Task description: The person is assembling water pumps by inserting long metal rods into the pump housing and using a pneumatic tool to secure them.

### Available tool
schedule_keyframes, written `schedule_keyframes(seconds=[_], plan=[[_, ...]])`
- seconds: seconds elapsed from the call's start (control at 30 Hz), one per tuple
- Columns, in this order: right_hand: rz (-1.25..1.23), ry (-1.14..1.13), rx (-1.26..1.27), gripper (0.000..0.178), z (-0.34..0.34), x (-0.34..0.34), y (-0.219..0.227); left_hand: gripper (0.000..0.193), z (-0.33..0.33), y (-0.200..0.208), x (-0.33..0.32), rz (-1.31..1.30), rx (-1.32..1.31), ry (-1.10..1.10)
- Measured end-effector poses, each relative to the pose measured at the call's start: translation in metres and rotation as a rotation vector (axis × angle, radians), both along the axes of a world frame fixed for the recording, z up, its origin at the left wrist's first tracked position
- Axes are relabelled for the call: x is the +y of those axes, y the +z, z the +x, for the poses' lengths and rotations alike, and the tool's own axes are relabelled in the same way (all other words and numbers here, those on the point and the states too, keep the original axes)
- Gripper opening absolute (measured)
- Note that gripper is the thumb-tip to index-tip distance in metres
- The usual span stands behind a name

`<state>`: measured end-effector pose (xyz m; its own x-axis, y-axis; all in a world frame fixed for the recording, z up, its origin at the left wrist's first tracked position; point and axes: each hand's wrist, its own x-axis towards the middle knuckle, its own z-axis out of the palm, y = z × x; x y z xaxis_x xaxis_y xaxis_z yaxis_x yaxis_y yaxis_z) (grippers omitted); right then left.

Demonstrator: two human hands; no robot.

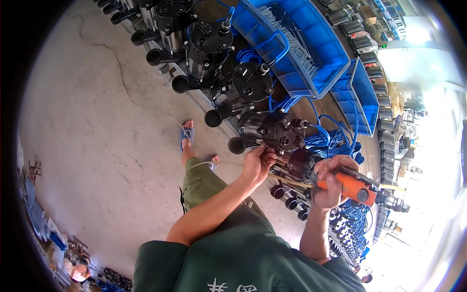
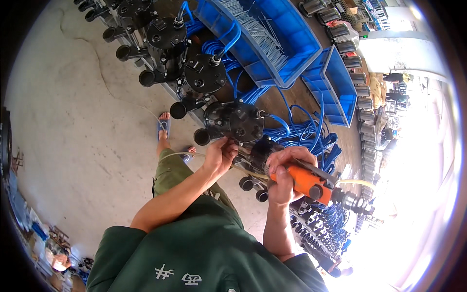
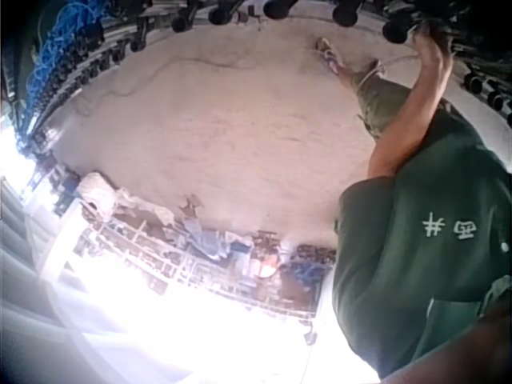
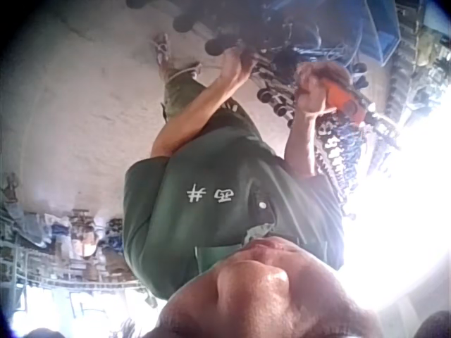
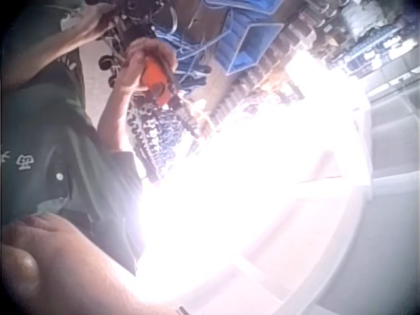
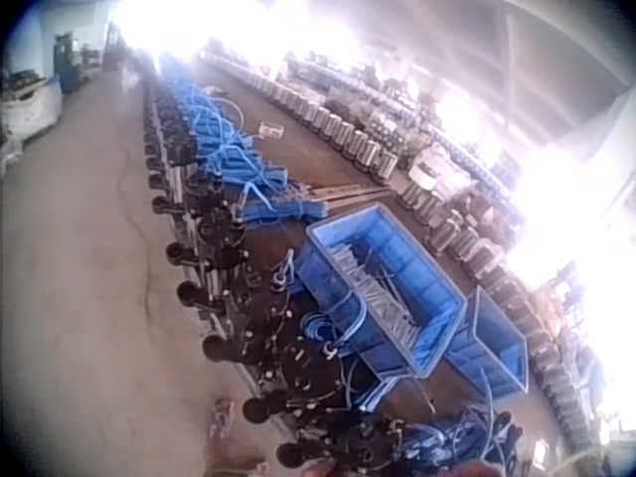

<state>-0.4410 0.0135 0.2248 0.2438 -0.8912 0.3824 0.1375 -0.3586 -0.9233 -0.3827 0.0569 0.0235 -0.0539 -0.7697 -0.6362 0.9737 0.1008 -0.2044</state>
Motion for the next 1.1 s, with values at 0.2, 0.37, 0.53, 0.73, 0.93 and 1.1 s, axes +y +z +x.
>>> schedule_keyframes(seconds=[0.2, 0.37, 0.53, 0.73, 0.93, 1.1], plan=[[-0.023, 0.013, -0.001, 0.035, 0.008, -0.008, -0.011, 0.020, 0.004, 0.009, -0.001, 0.042, -0.023, -0.015], [-0.036, 0.098, -0.010, 0.030, 0.013, -0.010, -0.024, 0.021, 0.003, 0.004, -0.001, 0.032, -0.028, -0.021], [-0.074, 0.148, -0.005, 0.026, 0.013, -0.014, -0.035, 0.023, 0.002, 0.000, -0.001, 0.048, -0.061, -0.047], [0.047, 0.104, 0.042, 0.025, 0.026, -0.011, -0.018, 0.023, 0.023, 0.003, 0.005, 0.188, -0.256, -0.290], [-0.059, 0.300, 0.042, 0.035, 0.051, -0.021, -0.011, 0.096, 0.048, 0.011, 0.025, 0.146, -2.035, -0.201], [-0.070, 0.323, 0.114, 0.026, 0.074, -0.030, -0.039, 0.122, 0.061, 0.015, -0.007, 0.001, -2.106, -0.187]])
